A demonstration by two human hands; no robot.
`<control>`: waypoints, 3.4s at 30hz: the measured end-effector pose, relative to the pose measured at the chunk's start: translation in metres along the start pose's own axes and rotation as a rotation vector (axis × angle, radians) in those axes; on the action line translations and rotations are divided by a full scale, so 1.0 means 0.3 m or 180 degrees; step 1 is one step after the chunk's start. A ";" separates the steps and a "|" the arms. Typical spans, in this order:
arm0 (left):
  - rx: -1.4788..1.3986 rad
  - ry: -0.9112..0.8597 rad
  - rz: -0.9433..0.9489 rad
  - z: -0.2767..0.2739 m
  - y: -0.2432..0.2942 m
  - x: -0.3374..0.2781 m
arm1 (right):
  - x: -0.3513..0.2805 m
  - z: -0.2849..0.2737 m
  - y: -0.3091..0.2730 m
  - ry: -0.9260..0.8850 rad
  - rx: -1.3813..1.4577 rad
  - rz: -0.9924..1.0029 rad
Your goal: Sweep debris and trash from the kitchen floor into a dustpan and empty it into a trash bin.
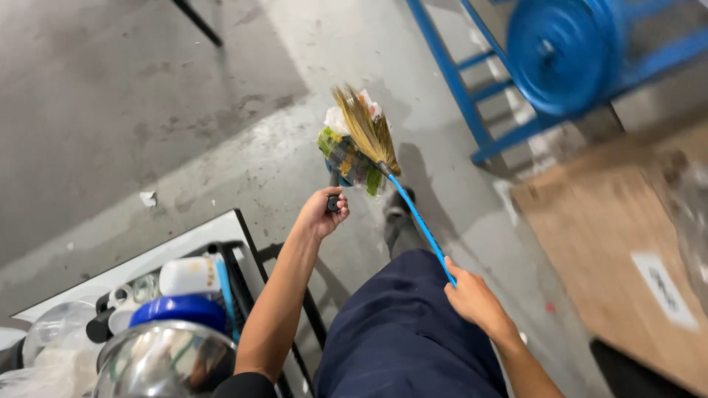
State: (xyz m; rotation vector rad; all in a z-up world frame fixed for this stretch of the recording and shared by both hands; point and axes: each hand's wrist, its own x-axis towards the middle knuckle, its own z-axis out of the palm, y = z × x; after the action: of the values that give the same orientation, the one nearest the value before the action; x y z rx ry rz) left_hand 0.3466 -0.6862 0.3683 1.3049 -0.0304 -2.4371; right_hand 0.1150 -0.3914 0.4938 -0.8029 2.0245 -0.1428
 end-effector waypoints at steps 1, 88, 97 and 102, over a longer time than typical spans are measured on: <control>-0.0064 0.0008 0.0054 0.009 0.049 0.028 | 0.065 -0.026 -0.032 -0.0025 -0.0060 -0.0053; 0.3363 -0.1880 -0.1022 4.361 4.709 3.459 | 4.323 -3.226 -3.499 0.1413 0.3325 0.1497; 0.4477 -0.2426 -0.1267 4.759 4.756 3.589 | 4.236 -3.390 -3.545 0.1290 0.4353 0.1874; 0.4885 -0.2830 -0.1345 4.870 4.733 3.668 | 4.055 -2.974 -3.403 0.0988 0.3759 0.2283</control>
State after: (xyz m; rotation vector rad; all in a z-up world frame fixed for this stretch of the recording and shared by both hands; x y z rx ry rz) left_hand -0.9361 -2.6006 0.5950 0.3183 -2.3617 -3.0503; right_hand -0.5420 -2.0902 0.5276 0.7028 1.9141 -0.9609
